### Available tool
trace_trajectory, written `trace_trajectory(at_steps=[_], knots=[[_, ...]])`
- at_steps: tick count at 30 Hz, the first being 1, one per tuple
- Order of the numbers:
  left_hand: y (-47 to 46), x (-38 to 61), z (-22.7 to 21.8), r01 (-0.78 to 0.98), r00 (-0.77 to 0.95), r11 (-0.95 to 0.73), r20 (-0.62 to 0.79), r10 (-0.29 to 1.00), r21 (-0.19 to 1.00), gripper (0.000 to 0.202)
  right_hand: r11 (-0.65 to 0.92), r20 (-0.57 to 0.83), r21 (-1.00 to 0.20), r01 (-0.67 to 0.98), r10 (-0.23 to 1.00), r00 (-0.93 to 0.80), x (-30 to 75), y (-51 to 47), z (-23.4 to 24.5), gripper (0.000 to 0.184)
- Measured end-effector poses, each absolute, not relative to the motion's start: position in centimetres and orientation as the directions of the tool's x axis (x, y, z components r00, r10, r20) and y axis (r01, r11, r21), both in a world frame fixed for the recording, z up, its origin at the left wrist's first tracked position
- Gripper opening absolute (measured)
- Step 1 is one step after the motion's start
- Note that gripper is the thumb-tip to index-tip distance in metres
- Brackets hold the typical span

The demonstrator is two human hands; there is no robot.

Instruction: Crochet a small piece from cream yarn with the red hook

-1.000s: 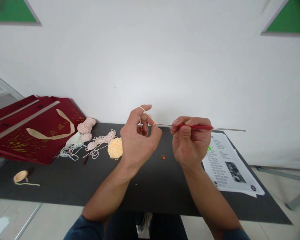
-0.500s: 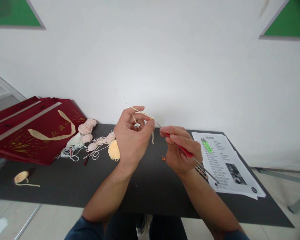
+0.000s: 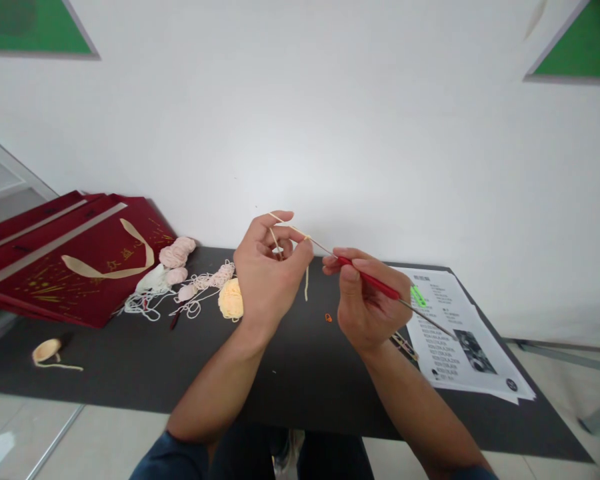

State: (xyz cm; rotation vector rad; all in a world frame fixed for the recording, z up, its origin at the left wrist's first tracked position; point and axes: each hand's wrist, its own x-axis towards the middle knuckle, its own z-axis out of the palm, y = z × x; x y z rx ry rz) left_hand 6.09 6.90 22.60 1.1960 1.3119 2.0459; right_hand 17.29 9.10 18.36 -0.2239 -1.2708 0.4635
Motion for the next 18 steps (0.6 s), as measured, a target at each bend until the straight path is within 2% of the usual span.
trace_trajectory(at_steps=[7, 13, 16, 18], knots=[[6.9, 7.0, 21.8, 0.364, -0.544, -0.488, 0.606, 0.580, 0.794, 0.038, 0.880, 0.844, -0.444, -0.167, 0.473, 0.254, 17.0, 8.2, 19.4, 0.029], [6.9, 7.2, 21.2, 0.543, -0.486, -0.440, 0.695, 0.530, 0.715, 0.029, 0.688, 0.650, -0.662, -0.297, 0.724, 0.228, 17.3, 7.8, 20.3, 0.008], [6.8, 7.1, 21.1, 0.546, -0.465, -0.429, 0.686, 0.560, 0.720, 0.023, 0.579, 0.550, -0.729, -0.365, 0.813, 0.191, 17.8, 8.2, 20.4, 0.009], [6.9, 7.0, 21.0, 0.527, -0.451, -0.435, 0.674, 0.585, 0.730, 0.026, 0.547, 0.533, -0.745, -0.381, 0.832, 0.152, 18.1, 8.5, 20.4, 0.011]])
